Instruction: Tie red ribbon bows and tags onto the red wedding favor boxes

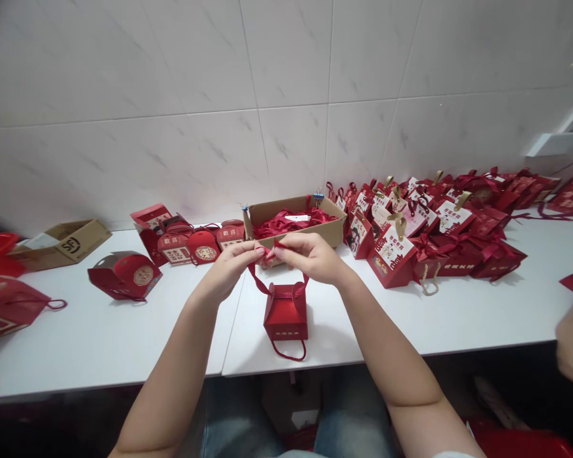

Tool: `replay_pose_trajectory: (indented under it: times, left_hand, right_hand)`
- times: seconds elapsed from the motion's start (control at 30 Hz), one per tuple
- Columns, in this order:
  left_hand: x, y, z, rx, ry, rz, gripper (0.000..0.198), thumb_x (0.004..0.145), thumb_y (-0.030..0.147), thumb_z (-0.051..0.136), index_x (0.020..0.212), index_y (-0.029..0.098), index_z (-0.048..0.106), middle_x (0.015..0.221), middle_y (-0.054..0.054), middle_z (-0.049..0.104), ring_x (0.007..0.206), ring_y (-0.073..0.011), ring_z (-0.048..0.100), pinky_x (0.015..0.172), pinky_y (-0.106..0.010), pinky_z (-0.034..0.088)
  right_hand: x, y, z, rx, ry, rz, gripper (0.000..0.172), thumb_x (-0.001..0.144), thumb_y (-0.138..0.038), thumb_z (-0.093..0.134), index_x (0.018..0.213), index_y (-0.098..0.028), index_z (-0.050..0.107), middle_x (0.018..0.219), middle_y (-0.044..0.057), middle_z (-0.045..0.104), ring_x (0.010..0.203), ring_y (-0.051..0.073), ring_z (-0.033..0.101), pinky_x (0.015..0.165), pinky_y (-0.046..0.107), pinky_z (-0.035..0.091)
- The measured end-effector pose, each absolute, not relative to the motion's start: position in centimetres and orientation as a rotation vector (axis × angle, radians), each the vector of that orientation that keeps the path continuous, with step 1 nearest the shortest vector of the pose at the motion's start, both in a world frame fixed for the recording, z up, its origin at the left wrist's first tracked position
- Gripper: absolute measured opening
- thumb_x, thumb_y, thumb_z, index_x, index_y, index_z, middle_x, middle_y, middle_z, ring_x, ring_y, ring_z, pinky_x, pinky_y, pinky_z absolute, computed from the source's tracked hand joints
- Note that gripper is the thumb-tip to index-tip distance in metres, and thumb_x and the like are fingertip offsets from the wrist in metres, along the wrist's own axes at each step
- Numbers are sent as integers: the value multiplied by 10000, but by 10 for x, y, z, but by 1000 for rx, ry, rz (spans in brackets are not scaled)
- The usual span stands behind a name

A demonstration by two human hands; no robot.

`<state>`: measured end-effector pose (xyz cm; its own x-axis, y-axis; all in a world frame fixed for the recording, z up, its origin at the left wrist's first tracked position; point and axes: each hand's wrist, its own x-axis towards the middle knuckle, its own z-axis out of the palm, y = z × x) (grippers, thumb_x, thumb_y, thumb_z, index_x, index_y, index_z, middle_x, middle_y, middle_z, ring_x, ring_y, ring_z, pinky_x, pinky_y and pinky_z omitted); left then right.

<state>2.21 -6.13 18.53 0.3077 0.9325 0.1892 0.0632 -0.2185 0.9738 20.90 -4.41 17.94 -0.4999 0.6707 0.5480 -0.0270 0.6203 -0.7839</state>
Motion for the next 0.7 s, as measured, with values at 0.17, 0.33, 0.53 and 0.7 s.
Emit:
replay_pose_trajectory:
  times: [0.17,0.33,0.53,0.7]
  left_hand:
    - [21,-62,183,1424,890,1162,182,691,168,460,657,140,636,774,-48,679,760,-175,612,748,-300,471]
    - [26,-68,178,1576,932,1274,121,664,103,563,752,154,628,853,-32,682,823,-162,631,790,-289,494]
    - [31,-70,174,1578,943,1393,164,663,163,697,792,145,597,780,-23,641,754,-136,628,719,-263,524]
    - [34,-68,174,1566,981,1558,132,689,171,683,763,148,576,738,1,609,713,-106,611,689,-227,515]
  right_hand:
    - [212,-46,175,-526,-2134,255,178,822,-150,527,832,-154,704,777,61,636,671,132,562,583,257,447]
    - [207,-43,169,-527,-2073,95,193,846,-145,502,866,-155,694,790,63,642,681,130,587,595,255,480]
    - [205,-41,163,-503,-2010,87,180,852,-159,510,874,-162,688,799,55,640,696,126,588,622,262,499]
    - [200,-44,161,-506,-1899,208,167,843,-178,540,866,-163,705,804,59,656,709,136,602,632,271,509]
